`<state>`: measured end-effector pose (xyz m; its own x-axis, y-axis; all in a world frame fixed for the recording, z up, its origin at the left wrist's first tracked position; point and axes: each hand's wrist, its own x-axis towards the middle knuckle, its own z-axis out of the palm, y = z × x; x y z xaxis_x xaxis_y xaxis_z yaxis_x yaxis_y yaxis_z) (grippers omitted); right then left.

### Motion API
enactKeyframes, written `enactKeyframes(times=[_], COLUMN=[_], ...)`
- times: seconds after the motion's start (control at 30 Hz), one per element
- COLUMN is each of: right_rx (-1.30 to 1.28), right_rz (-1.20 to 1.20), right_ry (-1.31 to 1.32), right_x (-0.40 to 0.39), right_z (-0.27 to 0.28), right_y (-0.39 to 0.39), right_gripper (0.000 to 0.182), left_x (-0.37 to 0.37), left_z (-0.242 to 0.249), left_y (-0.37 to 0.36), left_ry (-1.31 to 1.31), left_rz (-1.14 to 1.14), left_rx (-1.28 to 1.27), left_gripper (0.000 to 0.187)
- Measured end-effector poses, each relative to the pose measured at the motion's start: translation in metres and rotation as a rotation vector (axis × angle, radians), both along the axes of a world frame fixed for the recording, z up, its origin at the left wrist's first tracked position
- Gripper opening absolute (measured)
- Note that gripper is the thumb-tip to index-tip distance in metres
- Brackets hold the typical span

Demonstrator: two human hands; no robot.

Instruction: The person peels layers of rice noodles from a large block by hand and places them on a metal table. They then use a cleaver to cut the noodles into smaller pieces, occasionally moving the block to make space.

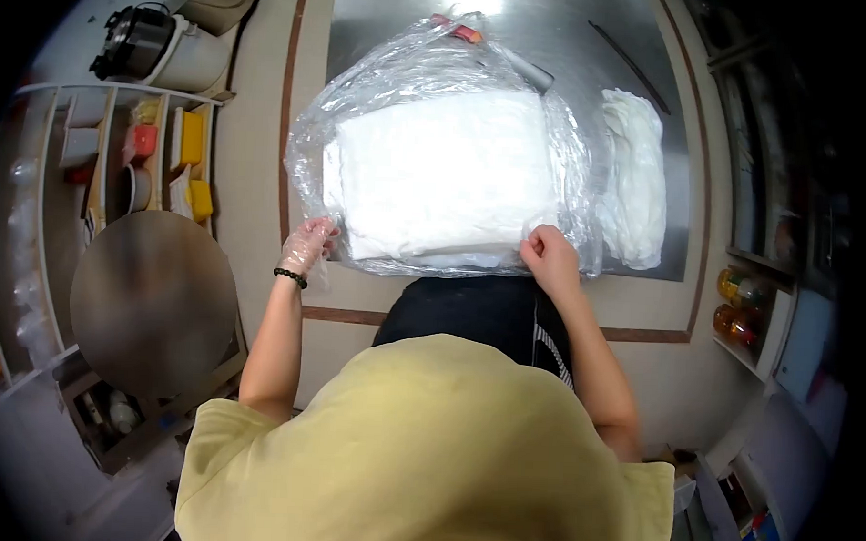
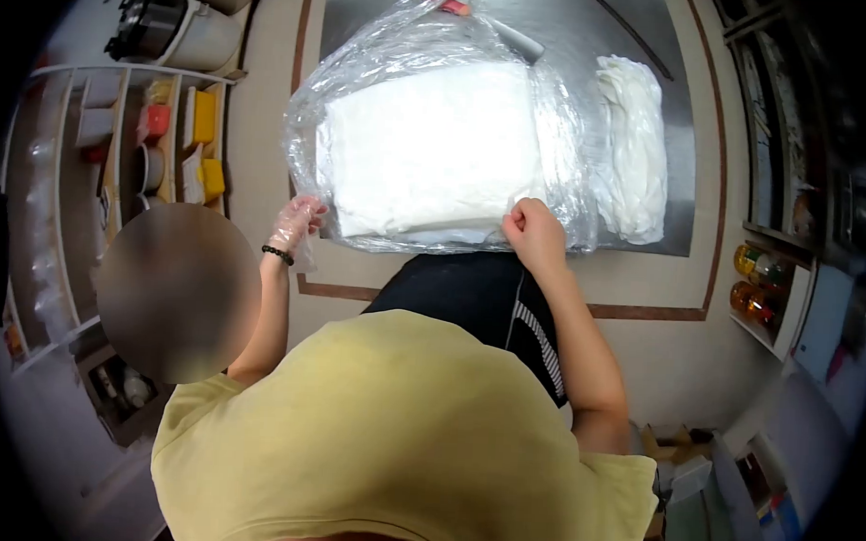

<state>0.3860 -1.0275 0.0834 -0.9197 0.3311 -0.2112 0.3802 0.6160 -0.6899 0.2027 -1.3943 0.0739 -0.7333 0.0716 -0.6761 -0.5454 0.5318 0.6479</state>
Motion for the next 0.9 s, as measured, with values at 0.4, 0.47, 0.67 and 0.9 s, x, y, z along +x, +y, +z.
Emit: enactKeyframes(times=[0.4,0.47,0.67,0.9], right_rx=[-1.650,-1.582,-0.913,-0.745], right_rz=[-0.936,-0.880,-0.345,-0.111], right_ry=[0.145,0.133,0.136,0.147], right_x=[0.024,0.016,-0.018,-0.042], right_z=[-0.023,-0.015,-0.014,0.025], right_y=[0.003,-0.008,-0.052,-0.088], right_gripper=[0.022,0.025,0.037,0.033], left_x=[-0.007,-0.020,-0.060,-0.126], left_z=[0.030,0.047,0.013,-0.095], left_y=[0.183,0.226,0.320,0.366], left_ry=[0.430,0.555,0.868,0.869], left_rz=[-0.785,-1.008,-1.521,-1.600], left_rx=[0.064,0.100,-0.322,-0.685], left_gripper=[0.039,0.040,0.035,0.033])
